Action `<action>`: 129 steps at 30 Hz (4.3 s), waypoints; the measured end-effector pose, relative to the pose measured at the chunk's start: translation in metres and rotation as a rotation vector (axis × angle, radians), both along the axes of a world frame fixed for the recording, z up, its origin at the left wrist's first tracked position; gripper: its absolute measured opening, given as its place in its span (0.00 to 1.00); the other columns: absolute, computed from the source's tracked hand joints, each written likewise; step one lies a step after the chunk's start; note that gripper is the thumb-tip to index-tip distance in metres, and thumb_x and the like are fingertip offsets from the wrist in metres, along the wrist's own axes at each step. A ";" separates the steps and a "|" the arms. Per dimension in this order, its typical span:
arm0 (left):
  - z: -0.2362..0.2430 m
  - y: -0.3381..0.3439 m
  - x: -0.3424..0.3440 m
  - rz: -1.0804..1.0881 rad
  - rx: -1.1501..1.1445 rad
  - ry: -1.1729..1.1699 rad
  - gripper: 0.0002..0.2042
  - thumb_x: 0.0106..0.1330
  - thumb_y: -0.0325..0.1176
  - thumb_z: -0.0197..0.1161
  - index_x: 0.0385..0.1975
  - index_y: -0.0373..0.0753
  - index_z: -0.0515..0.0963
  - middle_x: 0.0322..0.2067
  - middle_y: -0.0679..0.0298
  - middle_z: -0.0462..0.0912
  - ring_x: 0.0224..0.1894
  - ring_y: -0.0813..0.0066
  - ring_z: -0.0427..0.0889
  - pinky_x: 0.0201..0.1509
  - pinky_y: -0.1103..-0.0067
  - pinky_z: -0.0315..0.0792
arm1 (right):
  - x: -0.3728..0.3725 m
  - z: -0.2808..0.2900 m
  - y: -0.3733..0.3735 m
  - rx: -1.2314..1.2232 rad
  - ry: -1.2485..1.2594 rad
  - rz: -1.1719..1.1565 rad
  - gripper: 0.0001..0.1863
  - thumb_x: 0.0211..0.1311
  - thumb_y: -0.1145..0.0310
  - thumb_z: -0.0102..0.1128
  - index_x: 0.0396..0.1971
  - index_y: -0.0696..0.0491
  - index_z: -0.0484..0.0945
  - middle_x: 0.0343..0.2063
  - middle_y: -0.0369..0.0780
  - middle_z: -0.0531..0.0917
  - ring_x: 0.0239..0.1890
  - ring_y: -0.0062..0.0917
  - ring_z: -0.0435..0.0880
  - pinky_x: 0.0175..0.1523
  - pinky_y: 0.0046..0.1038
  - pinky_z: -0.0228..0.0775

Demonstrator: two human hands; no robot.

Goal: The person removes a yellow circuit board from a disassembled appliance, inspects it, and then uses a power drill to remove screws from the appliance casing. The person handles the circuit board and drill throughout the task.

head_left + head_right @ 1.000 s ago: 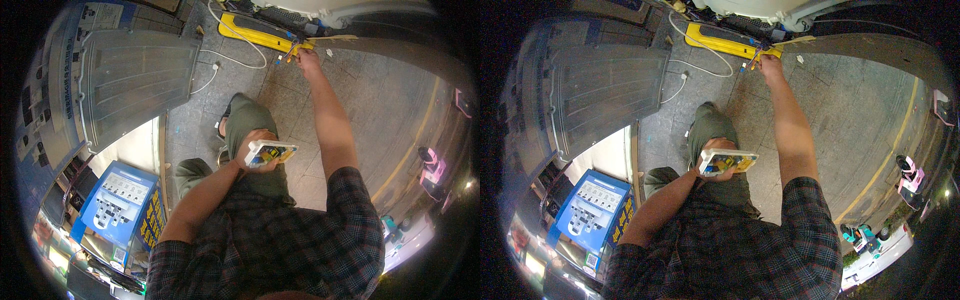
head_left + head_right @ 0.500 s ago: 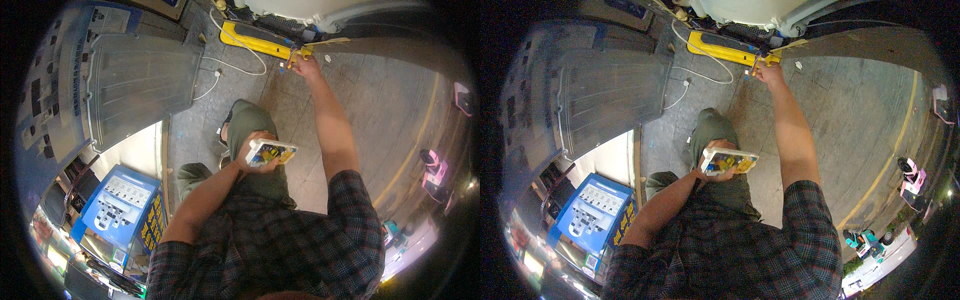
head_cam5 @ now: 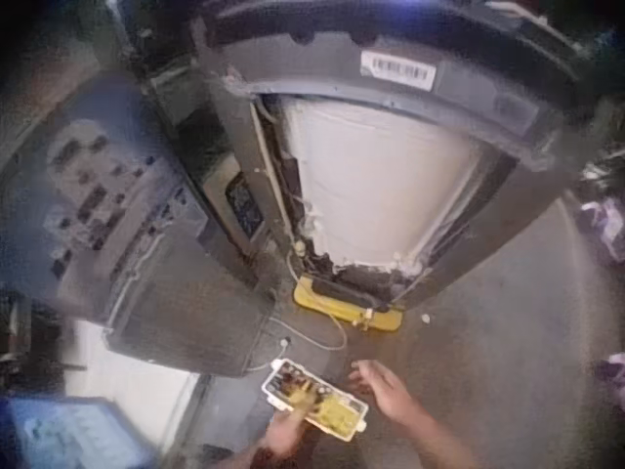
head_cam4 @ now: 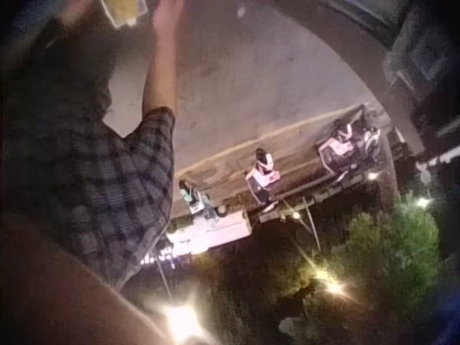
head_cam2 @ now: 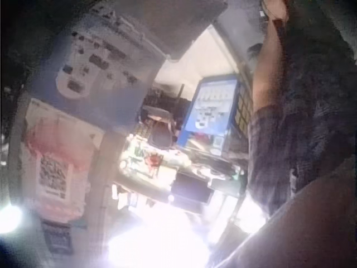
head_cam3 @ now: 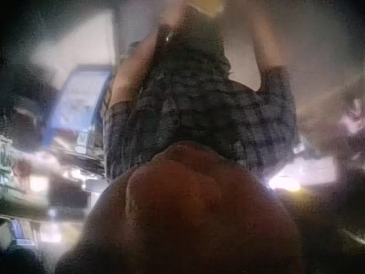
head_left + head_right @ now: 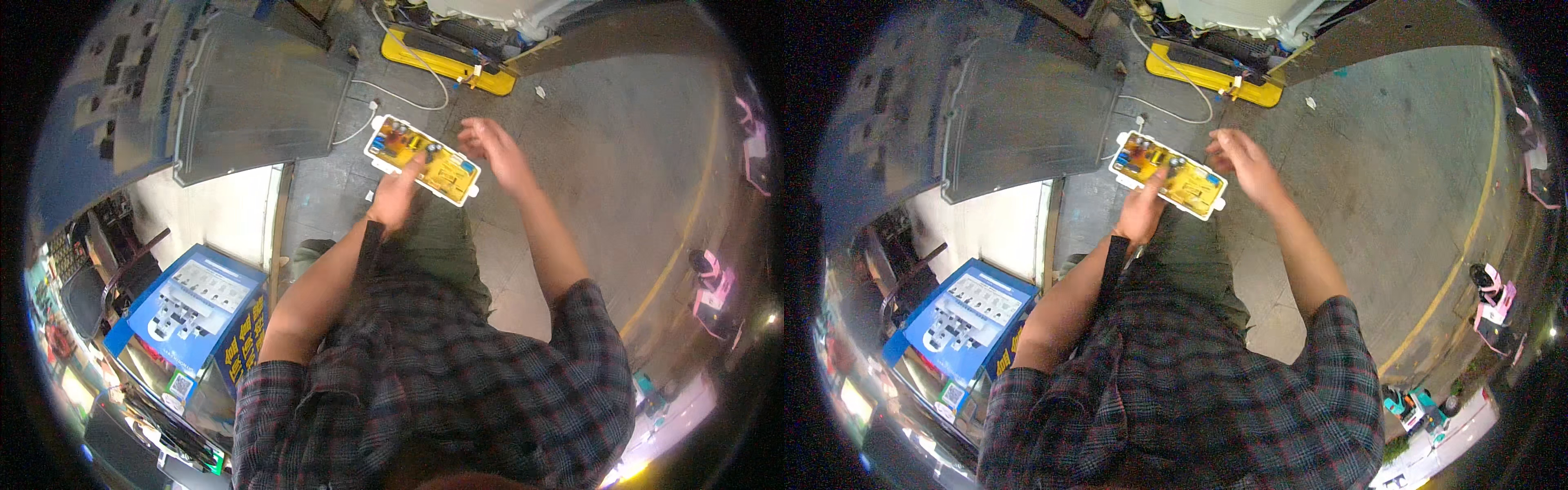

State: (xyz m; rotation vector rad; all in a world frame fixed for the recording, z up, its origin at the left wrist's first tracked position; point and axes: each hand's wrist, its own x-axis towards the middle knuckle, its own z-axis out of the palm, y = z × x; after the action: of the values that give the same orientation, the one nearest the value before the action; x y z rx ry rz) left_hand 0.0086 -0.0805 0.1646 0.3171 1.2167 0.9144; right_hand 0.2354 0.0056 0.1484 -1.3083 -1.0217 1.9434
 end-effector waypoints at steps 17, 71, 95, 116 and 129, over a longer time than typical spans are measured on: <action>0.103 -0.083 -0.076 0.244 0.267 -0.104 0.23 0.75 0.35 0.64 0.66 0.37 0.68 0.60 0.55 0.81 0.60 0.59 0.83 0.59 0.62 0.84 | -0.104 0.101 -0.084 0.411 0.114 0.162 0.19 0.84 0.61 0.47 0.60 0.59 0.77 0.52 0.38 0.84 0.56 0.19 0.79 0.64 0.25 0.69; 0.360 -0.519 -0.508 0.919 -0.323 2.644 0.17 0.79 0.37 0.55 0.47 0.31 0.88 0.46 0.57 0.91 0.47 0.65 0.90 0.55 0.74 0.79 | -0.425 0.085 -0.087 1.011 -0.467 1.266 0.43 0.52 0.53 0.79 0.64 0.55 0.68 0.54 0.46 0.75 0.57 0.45 0.81 0.59 0.44 0.78; 0.379 -0.500 -0.498 0.607 -0.489 2.376 0.22 0.69 0.29 0.60 0.61 0.26 0.78 0.59 0.41 0.81 0.62 0.41 0.80 0.70 0.59 0.69 | -0.527 0.304 -0.123 0.869 -0.269 1.028 0.45 0.50 0.57 0.82 0.65 0.54 0.66 0.55 0.48 0.74 0.57 0.46 0.80 0.60 0.44 0.76; 0.395 -0.502 -0.485 0.644 -0.566 2.092 0.29 0.70 0.36 0.61 0.71 0.36 0.70 0.71 0.53 0.71 0.76 0.47 0.62 0.79 0.50 0.46 | -0.637 0.390 -0.192 -1.256 0.474 0.887 0.40 0.69 0.41 0.50 0.62 0.66 0.71 0.39 0.43 0.77 0.28 0.24 0.72 0.31 0.25 0.63; 0.473 -0.493 -0.545 0.512 -0.314 1.673 0.21 0.65 0.25 0.62 0.59 0.32 0.79 0.63 0.46 0.77 0.71 0.40 0.68 0.74 0.53 0.59 | -0.699 0.356 -0.225 -0.185 -0.263 1.263 0.37 0.71 0.45 0.63 0.66 0.60 0.68 0.51 0.45 0.82 0.45 0.30 0.83 0.49 0.28 0.76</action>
State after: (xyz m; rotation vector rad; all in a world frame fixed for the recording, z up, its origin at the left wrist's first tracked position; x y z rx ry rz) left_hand -0.5359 -0.5735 0.6373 0.5459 3.0488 0.7639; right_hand -0.4636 -0.2191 0.5049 -1.0831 -2.1968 2.8060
